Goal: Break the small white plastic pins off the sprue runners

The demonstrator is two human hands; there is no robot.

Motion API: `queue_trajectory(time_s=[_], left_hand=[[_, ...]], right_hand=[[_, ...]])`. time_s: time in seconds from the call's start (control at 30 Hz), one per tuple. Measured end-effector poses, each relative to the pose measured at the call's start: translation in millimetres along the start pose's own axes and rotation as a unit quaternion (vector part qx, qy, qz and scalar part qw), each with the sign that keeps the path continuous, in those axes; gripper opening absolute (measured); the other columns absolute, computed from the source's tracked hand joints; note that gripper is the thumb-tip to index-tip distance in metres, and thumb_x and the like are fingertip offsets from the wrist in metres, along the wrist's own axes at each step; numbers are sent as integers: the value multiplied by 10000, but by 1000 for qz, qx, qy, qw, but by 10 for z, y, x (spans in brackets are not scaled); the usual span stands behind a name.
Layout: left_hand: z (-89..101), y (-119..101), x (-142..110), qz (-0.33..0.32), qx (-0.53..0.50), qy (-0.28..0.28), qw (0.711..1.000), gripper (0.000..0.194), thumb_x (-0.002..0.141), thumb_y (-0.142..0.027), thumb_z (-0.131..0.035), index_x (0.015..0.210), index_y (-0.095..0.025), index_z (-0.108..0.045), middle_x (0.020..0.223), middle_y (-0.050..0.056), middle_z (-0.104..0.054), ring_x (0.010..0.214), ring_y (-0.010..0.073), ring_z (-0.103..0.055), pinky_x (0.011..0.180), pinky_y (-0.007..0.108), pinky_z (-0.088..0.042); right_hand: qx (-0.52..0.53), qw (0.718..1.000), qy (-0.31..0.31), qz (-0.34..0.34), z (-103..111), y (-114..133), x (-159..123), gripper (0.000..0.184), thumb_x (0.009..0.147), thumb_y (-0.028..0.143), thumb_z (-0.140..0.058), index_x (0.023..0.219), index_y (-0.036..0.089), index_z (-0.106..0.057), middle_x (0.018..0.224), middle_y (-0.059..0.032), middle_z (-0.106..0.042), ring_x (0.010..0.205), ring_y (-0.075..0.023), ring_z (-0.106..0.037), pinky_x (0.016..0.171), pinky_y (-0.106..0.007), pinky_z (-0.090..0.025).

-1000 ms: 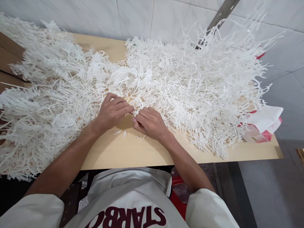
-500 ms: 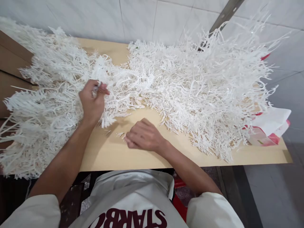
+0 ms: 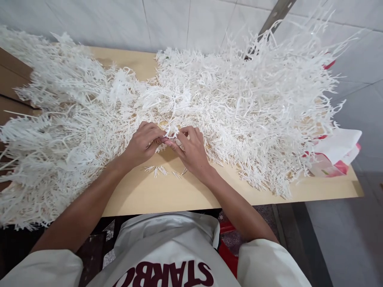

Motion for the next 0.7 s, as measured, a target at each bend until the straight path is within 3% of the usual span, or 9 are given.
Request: queue_trajectory(time_s=[0.1,0.17,0.23,0.37,0.5,0.7], left_hand=[[-15,-7,-4,-8,4,17,1000,136,911,-136,-413,890,-198,-532,805,14,-648,814,148,-555,744,312,-361],[-27,-14,-4,-10,15,27,999,148,905,-116,-402,891,-193,-527,812,19,-646,809,150,-551,740,310,-364],[-29,-19,-6,-15,43,21,999,141,898,-107,-414,913,-188,-528,819,22,-654,808,152,-552,737,309,-364],[4,-23,-7,-44,127,-18,991,149,892,-89,-439,906,-200,-536,780,-17,-674,785,140,-563,744,308,-343],[3,-40,-1,-56,188,-27,980,166,891,-96,-448,846,-211,-559,692,-42,-654,725,129,-551,755,317,-326],[-87,-90,6,-11,156,-71,985,146,904,-159,-454,837,-203,-576,692,-29,-644,712,130,-531,746,321,-329]], right_hand=[[29,999,5,-19,9,-17,12,320,876,469,-513,1120,266,-550,1173,-89,-462,1057,-202,-480,861,-374,-429],[19,999,26,-8,16,-18,19,250,893,429,-502,1073,268,-567,1247,-88,-433,1086,-198,-479,871,-379,-413],[-9,1000,24,18,25,-8,18,175,908,378,-495,896,236,-595,1217,-74,-477,1075,-197,-485,861,-378,-386],[-59,996,-21,62,48,52,-1,260,890,330,-537,671,190,-535,1109,-56,-535,1022,-199,-477,818,-369,-347],[-61,990,-36,122,65,144,-22,223,876,253,-548,665,189,-513,1067,-52,-541,1001,-189,-472,812,-365,-350],[-56,974,-123,184,144,149,-30,189,816,173,-597,673,196,-476,1041,-50,-538,1045,-191,-481,827,-369,-397]])
Point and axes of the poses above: each hand's wrist, its own x-axis towards the middle knuckle, its own z-axis out of the back of the hand, y = z × x, the point moved 2 cm from there along x, towards the middle knuckle
